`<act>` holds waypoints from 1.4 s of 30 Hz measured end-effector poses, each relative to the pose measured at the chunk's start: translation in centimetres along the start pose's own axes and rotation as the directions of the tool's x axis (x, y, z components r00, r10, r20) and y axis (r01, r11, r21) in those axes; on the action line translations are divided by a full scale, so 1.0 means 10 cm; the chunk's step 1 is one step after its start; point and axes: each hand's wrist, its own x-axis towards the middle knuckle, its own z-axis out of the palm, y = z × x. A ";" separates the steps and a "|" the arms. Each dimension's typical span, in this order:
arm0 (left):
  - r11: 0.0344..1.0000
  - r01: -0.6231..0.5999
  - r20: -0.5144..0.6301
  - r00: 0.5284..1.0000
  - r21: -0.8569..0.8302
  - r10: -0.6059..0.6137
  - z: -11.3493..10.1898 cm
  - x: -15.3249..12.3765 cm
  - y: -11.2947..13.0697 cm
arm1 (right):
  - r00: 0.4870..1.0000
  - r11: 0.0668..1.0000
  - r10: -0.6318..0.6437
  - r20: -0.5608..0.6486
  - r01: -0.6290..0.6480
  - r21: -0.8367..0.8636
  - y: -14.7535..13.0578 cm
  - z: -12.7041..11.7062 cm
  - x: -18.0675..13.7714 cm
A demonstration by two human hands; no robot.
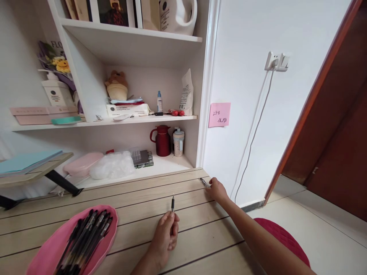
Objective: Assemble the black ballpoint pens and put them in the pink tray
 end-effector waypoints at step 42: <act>0.911 -0.073 0.130 0.991 0.406 0.021 0.11 -0.11 -0.01 | 0.856 0.520 -0.301 0.421 -0.223 0.825 -0.72 -0.17 -1.12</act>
